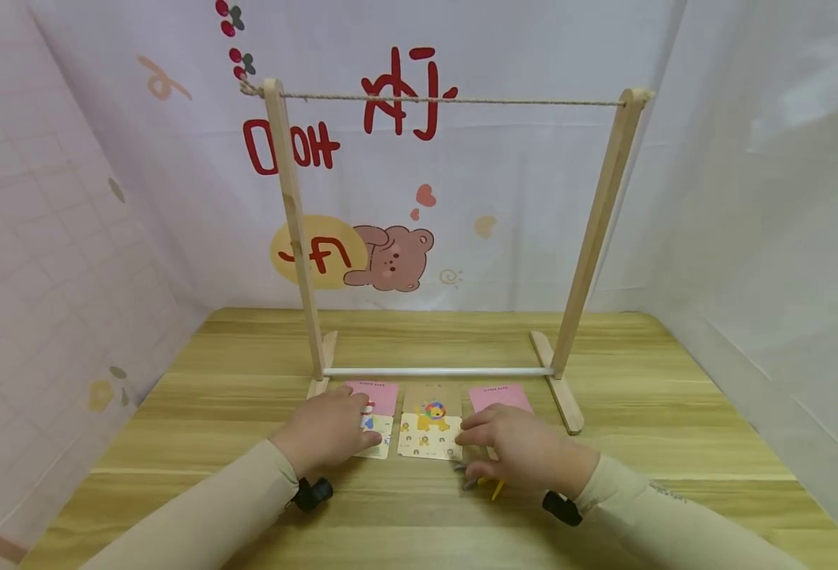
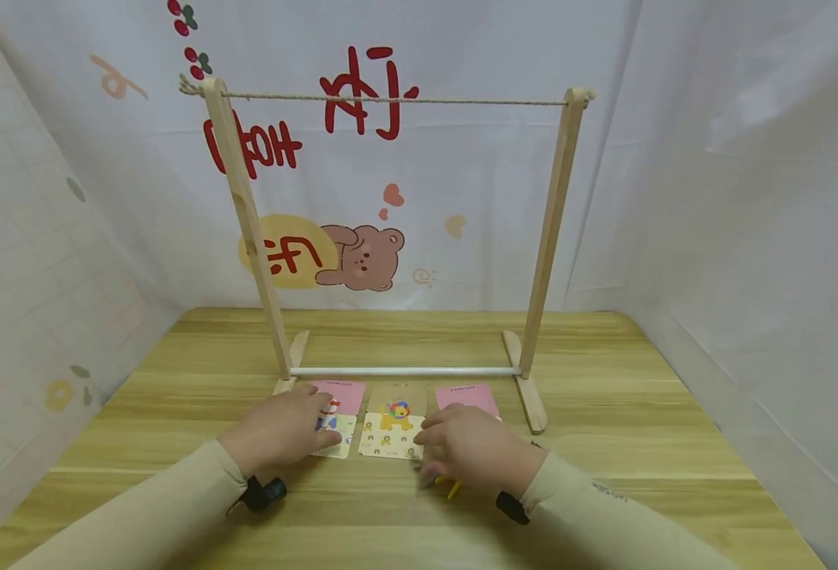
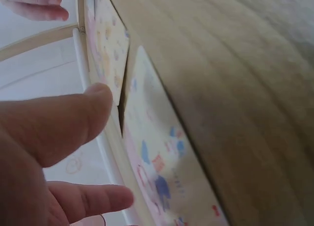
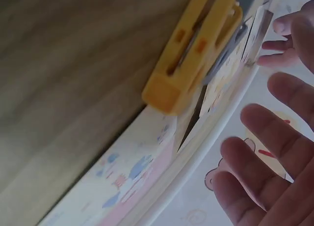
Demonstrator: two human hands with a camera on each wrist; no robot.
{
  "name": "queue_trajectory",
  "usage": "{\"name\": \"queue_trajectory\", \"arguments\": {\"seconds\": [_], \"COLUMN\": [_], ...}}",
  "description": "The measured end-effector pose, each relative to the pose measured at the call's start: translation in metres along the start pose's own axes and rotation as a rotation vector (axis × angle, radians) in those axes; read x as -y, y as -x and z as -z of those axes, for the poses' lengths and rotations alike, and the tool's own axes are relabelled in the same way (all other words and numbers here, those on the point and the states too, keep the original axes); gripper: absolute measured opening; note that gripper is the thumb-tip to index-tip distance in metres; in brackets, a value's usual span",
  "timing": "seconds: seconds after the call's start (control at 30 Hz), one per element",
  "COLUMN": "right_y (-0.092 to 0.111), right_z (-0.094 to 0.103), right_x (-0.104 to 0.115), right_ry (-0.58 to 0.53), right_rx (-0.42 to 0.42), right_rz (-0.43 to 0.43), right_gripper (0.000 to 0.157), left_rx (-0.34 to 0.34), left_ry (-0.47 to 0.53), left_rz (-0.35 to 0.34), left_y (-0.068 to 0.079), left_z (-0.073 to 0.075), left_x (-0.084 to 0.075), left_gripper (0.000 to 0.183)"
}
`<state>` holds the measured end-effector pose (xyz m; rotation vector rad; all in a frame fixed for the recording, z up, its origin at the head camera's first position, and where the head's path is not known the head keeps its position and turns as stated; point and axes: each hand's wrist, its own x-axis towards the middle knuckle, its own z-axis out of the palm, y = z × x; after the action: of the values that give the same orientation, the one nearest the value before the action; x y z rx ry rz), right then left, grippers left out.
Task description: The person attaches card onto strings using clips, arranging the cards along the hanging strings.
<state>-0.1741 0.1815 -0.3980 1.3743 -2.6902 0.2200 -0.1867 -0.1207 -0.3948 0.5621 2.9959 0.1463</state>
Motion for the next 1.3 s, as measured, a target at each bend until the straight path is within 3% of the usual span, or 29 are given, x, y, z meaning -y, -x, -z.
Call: {"name": "queue_trajectory", "arguments": {"seconds": [0.4,0.63,0.73,0.97,1.3], "right_y": [0.002,0.001,0.001,0.000,-0.002], "right_z": [-0.010,-0.011,-0.011,-0.010,-0.009], "right_x": [0.003,0.005,0.006,0.008,0.015], "right_ry": [0.045,0.050,0.053,0.063,0.055], "right_rx": [-0.034,-0.038,-0.033,0.016,0.055], "right_rz": [0.132,0.151,0.152,0.126,0.062], "right_gripper": [0.016,0.014,0.012,0.014,0.019], "left_rx": [0.006,-0.009,-0.006,0.039,0.005], "left_ry": [0.014,0.018,0.033,0.180,0.211], "left_rz": [0.034,0.091,0.127,0.222,0.240], "left_y": [-0.001,-0.004,-0.005,-0.011,-0.013], "left_z": [-0.010,-0.010,-0.011,-0.012,-0.012], "left_x": [0.002,-0.001,-0.002,-0.003,0.000], "left_gripper": [0.051,0.065,0.073,0.084,0.091]}}
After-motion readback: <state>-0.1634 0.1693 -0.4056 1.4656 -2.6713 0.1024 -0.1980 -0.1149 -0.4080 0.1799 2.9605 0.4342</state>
